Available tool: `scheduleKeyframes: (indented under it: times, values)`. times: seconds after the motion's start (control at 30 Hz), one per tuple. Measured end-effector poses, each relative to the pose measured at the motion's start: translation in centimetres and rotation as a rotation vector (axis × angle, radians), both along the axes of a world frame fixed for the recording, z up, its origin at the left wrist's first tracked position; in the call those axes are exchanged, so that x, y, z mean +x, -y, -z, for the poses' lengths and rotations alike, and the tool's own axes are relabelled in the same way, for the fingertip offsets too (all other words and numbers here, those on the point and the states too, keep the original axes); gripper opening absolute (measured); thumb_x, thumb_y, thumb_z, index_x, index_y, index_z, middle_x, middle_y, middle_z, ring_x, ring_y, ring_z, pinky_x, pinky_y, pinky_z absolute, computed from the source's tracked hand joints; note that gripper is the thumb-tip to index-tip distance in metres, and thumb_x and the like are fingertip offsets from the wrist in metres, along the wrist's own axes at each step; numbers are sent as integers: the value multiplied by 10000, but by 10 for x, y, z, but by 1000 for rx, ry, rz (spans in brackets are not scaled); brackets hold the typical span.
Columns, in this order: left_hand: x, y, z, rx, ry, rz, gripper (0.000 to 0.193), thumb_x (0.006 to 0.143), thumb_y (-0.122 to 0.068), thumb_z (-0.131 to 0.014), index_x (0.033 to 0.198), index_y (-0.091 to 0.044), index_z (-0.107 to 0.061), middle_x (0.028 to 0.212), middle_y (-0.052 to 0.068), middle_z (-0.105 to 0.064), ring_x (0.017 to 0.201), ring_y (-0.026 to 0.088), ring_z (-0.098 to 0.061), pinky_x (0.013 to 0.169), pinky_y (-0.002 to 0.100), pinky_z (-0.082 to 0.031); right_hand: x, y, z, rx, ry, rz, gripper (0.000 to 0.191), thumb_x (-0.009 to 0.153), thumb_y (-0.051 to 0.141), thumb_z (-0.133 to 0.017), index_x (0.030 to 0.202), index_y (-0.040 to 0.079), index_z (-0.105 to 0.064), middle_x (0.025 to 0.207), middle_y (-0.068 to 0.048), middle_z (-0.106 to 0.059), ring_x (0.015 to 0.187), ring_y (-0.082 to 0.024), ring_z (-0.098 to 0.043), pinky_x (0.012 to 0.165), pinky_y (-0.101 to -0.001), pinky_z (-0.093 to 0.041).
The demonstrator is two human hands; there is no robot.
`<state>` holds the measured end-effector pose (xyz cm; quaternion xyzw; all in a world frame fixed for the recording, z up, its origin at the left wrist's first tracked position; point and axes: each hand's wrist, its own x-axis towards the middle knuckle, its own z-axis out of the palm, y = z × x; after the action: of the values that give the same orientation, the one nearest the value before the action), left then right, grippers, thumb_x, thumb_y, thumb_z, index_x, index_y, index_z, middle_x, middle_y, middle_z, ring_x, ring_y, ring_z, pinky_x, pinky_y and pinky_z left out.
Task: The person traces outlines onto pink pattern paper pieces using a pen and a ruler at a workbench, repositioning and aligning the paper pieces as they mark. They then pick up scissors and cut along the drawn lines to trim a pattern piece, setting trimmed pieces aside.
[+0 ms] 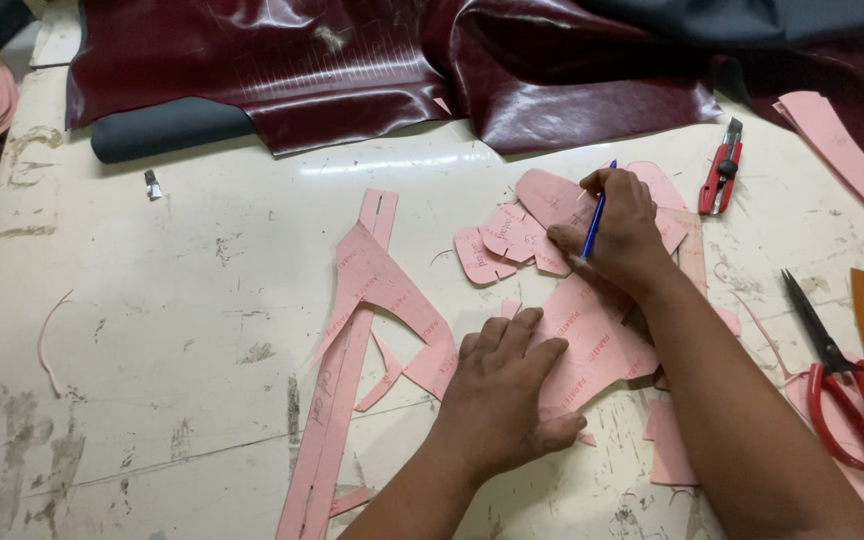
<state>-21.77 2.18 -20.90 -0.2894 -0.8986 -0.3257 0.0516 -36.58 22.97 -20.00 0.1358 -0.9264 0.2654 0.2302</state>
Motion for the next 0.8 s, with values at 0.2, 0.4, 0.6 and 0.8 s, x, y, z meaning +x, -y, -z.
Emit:
scheduleKeyframes:
  times: [0.2,0.4,0.6,0.8]
  values:
    - [-1,-10,3,2,26,11,805,635,-453,-866,1304,-82,-615,1500,214,-453,1370,371,-425,1100,514,-348,16,-7,15,-285,-101,-299,381,970,113,-762,1223,61,-482,1232,-163,-625,1093,-236,-670,985,-361,-575]
    - [0,-19,1,-44,49,-3,885,643,-452,-886,1372,-87,-541,1556,231,-366,1393,403,-354,1106,537,-305,34,-3,0,-488,106,-427,434,903,192,-784,1207,85,-494,1296,-134,-602,1206,-224,-639,943,-351,-582]
    - [2,-26,1,-90,161,-59,1062,652,-474,-877,1456,15,-385,1590,282,-243,1451,432,-219,1179,520,-177,52,16,-22,96,253,-57,591,671,317,-952,1063,53,-596,1027,-178,-644,968,-345,-614,840,-448,-527]
    - [5,-30,4,-101,153,-71,1048,652,-484,-873,1440,4,-383,1595,290,-230,1480,458,-181,1193,537,-109,49,11,-14,-188,469,-84,483,772,211,-856,1104,73,-534,949,-130,-659,852,-246,-680,747,-369,-573]
